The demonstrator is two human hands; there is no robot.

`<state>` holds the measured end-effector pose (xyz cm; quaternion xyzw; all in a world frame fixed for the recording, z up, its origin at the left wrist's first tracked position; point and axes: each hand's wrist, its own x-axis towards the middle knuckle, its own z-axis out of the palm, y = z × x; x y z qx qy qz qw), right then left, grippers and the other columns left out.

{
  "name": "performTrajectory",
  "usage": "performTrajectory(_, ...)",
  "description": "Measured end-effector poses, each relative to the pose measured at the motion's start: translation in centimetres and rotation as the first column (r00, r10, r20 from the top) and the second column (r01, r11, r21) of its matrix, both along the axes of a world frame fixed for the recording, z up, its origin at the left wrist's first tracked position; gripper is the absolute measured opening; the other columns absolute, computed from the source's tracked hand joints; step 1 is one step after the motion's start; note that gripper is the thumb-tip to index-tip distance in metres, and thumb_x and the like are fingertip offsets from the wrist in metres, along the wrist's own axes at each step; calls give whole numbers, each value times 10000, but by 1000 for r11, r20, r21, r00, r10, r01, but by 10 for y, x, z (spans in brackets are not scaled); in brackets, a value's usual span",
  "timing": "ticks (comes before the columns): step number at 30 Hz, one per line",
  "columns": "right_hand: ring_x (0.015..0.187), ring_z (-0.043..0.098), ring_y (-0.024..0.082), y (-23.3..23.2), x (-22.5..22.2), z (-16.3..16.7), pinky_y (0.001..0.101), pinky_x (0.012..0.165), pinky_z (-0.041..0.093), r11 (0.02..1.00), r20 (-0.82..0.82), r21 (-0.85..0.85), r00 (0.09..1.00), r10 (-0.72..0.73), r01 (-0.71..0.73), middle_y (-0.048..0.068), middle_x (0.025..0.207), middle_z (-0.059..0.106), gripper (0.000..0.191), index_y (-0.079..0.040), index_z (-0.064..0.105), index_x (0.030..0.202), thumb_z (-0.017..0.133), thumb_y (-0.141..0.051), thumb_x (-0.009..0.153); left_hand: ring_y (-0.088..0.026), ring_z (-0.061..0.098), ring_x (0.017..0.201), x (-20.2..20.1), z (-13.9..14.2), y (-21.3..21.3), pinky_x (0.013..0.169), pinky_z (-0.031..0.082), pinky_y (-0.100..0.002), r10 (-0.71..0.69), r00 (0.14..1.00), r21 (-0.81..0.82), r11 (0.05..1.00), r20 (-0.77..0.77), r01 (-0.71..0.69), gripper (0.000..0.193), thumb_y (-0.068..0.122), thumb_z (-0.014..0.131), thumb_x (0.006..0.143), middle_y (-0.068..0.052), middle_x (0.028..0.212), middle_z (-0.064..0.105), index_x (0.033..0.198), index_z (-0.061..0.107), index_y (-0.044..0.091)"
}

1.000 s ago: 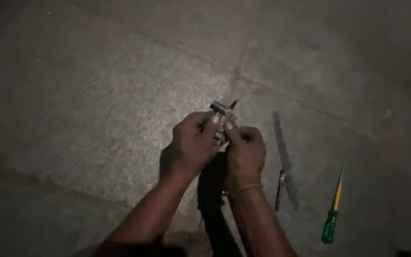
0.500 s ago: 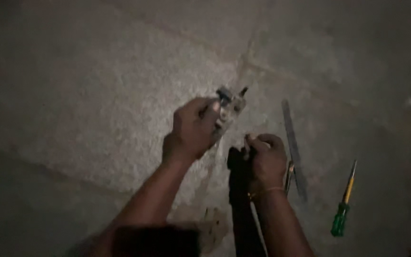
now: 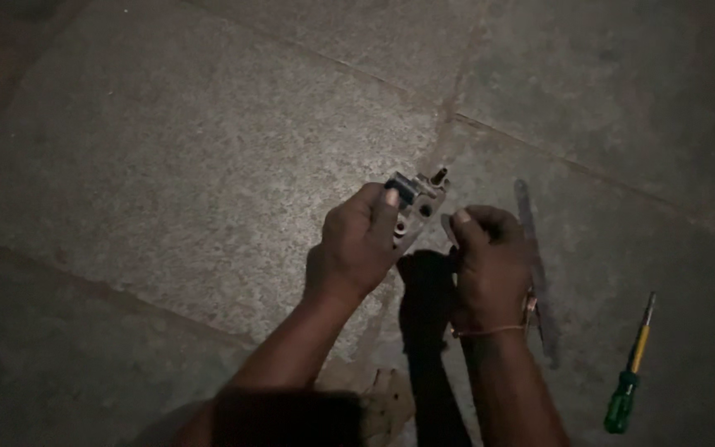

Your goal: The person uses a screwdriver to loosen and remove a screw from a circular metal component. They then use pliers to adjust internal parts and a file to scrape or smooth surfaces inside the component. The person continues to manipulate the component with both hands, occasionally using the file and pliers.

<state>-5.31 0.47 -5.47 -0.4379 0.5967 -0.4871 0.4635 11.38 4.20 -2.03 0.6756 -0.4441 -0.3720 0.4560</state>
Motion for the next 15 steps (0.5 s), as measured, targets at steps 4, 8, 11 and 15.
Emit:
performTrajectory(4, 702, 634, 132, -5, 13, 5, 281, 581, 511, 998, -28, -52, 999, -27, 25, 52, 879, 689, 231, -16, 656, 1031, 773, -147, 881, -301, 704, 678, -1, -5, 0, 635, 512, -438, 34, 999, -50, 998, 32, -32, 338, 365, 501, 1012, -150, 725, 685, 973, 670, 76)
performTrajectory(8, 676, 612, 128, -10, 30, 10, 277, 578, 493, 989, -79, -146, 996, -46, 34, 42, 824, 689, 218, -17, 662, 985, 797, -136, 862, -336, 710, 704, -3, -11, -3, 631, 520, -448, 16, 1000, -111, 994, 0, -16, 345, 369, 503, 1019, -162, 754, 700, 966, 664, 69)
performTrajectory(11, 734, 629, 116, -6, 38, 14, 268, 641, 512, 967, -154, -254, 986, -67, 25, 40, 846, 696, 197, -8, 671, 961, 803, -127, 878, -321, 743, 683, -2, -15, -5, 634, 545, -438, 28, 997, -153, 988, -71, -38, 344, 369, 486, 1012, -147, 744, 720, 959, 663, 79)
performTrajectory(15, 807, 690, 173, 6, 39, 21, 300, 736, 550, 891, -419, -446, 899, -127, -82, 71, 907, 711, 120, -24, 727, 953, 803, -98, 898, -333, 722, 714, -3, -16, -7, 644, 532, -453, 68, 997, -148, 987, 44, -61, 360, 370, 498, 1033, -157, 761, 720, 955, 664, 60)
